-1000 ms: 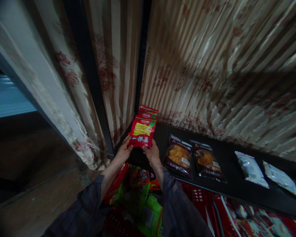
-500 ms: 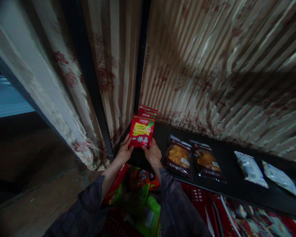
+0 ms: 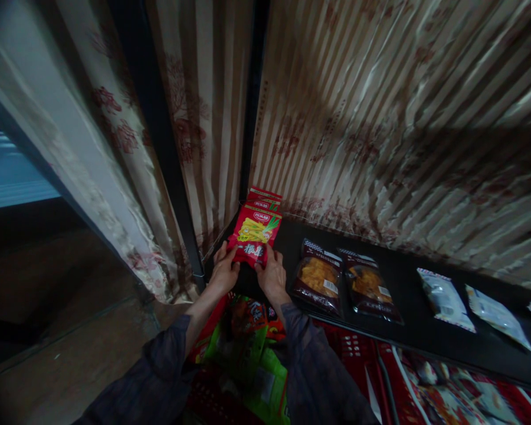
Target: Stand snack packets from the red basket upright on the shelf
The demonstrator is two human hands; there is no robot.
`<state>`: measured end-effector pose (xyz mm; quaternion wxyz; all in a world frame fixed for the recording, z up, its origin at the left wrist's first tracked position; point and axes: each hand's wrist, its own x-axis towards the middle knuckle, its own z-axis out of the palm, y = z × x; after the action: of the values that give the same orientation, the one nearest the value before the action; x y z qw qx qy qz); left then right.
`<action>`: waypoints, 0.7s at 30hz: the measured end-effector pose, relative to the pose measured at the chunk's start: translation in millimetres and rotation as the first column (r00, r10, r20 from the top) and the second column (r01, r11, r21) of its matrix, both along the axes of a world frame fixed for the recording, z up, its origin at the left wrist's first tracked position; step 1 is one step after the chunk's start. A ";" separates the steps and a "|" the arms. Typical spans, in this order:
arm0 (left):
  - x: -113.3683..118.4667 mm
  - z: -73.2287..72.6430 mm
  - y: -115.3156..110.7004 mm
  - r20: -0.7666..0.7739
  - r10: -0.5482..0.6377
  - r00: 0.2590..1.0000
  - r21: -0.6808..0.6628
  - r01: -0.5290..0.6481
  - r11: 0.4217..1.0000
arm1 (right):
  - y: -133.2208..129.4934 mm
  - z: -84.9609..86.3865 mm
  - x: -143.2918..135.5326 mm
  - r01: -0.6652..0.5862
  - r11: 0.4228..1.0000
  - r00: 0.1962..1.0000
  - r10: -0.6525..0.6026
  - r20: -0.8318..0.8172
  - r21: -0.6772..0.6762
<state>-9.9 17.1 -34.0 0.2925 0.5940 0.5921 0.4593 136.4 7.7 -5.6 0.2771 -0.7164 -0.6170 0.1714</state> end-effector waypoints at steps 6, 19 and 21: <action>2.4 -0.2 -3.4 -0.122 0.001 0.993 0.033 0.003 0.999 | -0.7 2.2 -4.0 -0.014 1.000 0.998 0.014 0.066 0.013; 4.4 -3.6 -5.1 -0.258 0.060 0.964 0.123 -0.029 0.992 | -14.0 -14.7 8.7 -0.052 0.988 0.998 0.058 -0.034 0.148; 4.0 1.0 -8.7 -0.256 0.075 0.964 0.156 -0.035 0.987 | -26.0 -17.3 10.6 -0.073 0.976 0.991 0.094 -0.097 0.205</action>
<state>-5.9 8.4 -33.0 0.1536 0.6530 0.6055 0.4282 147.0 -18.3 -22.9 0.3728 -0.6480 -0.6452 0.1576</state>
